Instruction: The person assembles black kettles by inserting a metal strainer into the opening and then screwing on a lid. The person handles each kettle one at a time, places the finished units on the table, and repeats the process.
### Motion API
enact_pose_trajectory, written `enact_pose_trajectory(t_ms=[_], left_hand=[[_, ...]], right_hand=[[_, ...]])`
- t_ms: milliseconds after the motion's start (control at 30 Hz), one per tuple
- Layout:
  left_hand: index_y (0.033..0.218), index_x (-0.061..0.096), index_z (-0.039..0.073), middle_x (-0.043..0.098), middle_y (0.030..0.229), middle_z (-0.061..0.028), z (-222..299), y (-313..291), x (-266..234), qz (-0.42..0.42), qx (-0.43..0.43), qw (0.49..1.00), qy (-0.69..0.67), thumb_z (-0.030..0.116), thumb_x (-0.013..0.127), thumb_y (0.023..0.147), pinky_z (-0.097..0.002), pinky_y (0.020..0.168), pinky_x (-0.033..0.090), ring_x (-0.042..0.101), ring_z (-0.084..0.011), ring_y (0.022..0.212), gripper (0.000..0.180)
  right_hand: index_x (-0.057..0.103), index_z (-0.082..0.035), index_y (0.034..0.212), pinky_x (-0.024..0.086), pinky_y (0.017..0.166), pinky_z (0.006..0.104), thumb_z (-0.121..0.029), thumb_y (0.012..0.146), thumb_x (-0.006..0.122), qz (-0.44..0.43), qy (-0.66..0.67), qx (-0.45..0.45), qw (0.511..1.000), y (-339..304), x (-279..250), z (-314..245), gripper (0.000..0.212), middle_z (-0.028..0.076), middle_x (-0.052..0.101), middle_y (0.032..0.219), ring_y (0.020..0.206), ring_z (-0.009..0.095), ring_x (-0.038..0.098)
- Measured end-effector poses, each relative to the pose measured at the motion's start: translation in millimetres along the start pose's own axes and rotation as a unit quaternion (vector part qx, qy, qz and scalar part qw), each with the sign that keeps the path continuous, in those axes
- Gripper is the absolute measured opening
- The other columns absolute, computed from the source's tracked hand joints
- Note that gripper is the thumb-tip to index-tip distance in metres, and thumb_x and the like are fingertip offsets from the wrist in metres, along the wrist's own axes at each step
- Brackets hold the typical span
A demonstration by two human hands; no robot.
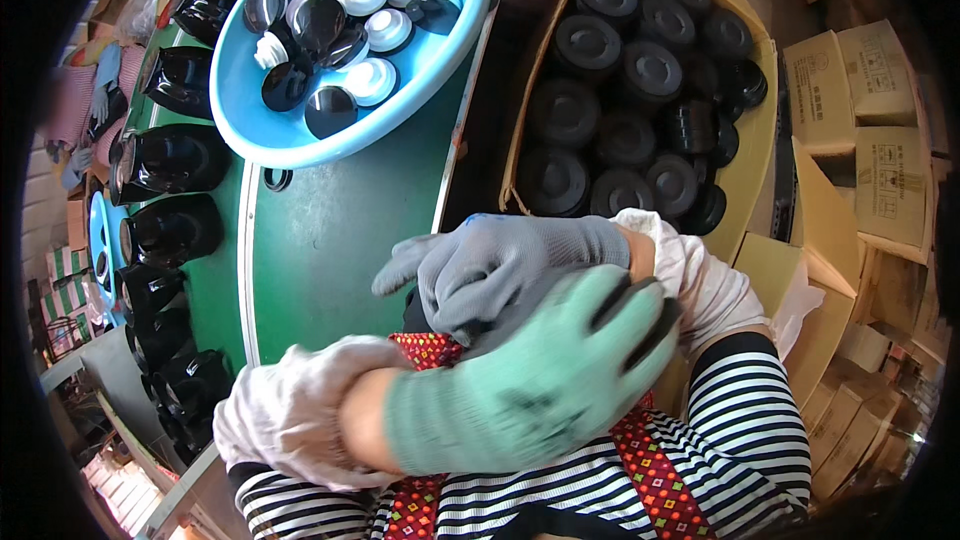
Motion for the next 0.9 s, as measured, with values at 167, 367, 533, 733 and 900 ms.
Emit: enact_pose_trajectory(t_ms=[167, 367, 533, 733, 900], left_hand=[[0.133, 0.065, -0.001, 0.07, 0.12, -0.0152, -1.2, 24.9, 70.6, -0.212, -0.07, 0.971, -0.085, 0.031, 0.071, 0.089, -0.0412, 0.083, 0.06, 0.07, -0.0319, 0.098, 0.055], [0.084, 0.074, 0.005, 0.073, 0.09, -0.0128, -36.4, -30.6, 20.3, 0.021, 0.06, 0.883, -0.465, 0.048, 0.075, 0.096, -0.0512, 0.084, 0.059, 0.071, -0.0367, 0.095, 0.045], [0.089, 0.075, 0.001, 0.073, 0.093, -0.015, -65.5, -59.5, 8.1, 0.046, -0.045, 0.784, -0.618, 0.049, 0.067, 0.103, -0.0608, 0.097, 0.052, 0.07, -0.0434, 0.109, 0.051], [0.152, 0.047, -0.018, 0.042, 0.16, -0.0367, -22.8, -0.5, -42.8, -0.151, -0.211, 0.923, -0.283, 0.023, 0.064, 0.097, -0.0593, 0.128, 0.028, 0.037, -0.0556, 0.153, 0.07], [0.15, 0.055, -0.011, 0.042, 0.162, -0.033, -20.1, 13.6, -19.2, -0.136, -0.077, 0.975, 0.161, 0.032, 0.073, 0.088, -0.0659, 0.124, 0.034, 0.037, -0.0567, 0.152, 0.078]], right_hand=[[0.071, 0.001, 0.109, 0.053, 0.087, 0.0457, -0.014, 0.099, 0.071, 0.05, -0.135, -0.181, 0.973, -18.5, 2.0, -4.7, 0.018, 0.01, 0.065, 0.092, 0.091, 0.03, 0.063], [0.064, -0.005, 0.097, 0.048, 0.071, 0.0441, -0.023, 0.089, 0.077, 0.12, -0.478, 0.025, 0.87, -95.2, 1.6, -35.9, 0.024, 0.007, 0.058, 0.08, 0.072, 0.029, 0.059], [0.067, -0.011, 0.091, 0.05, 0.075, 0.0428, -0.056, 0.079, 0.086, 0.071, -0.434, 0.327, 0.837, -96.1, 1.0, -67.4, 0.051, 0.01, 0.067, 0.083, 0.078, 0.03, 0.067], [0.068, -0.009, 0.1, 0.043, 0.087, 0.0432, -0.042, 0.081, 0.086, 0.019, -0.404, 0.233, 0.885, -84.7, -8.3, -66.8, 0.042, 0.011, 0.059, 0.096, 0.085, 0.029, 0.053], [0.071, -0.008, 0.131, 0.057, 0.102, 0.0405, -0.036, 0.088, 0.087, 0.089, -0.17, 0.346, 0.919, -92.8, -4.7, -69.2, 0.053, 0.017, 0.073, 0.125, 0.116, 0.03, 0.071]])
Point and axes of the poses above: each hand's wrist, its own y-axis towards the middle knuckle, its own x-axis out of the palm, z = x × y, the point moved 4 cm from there along y, towards the middle knuckle
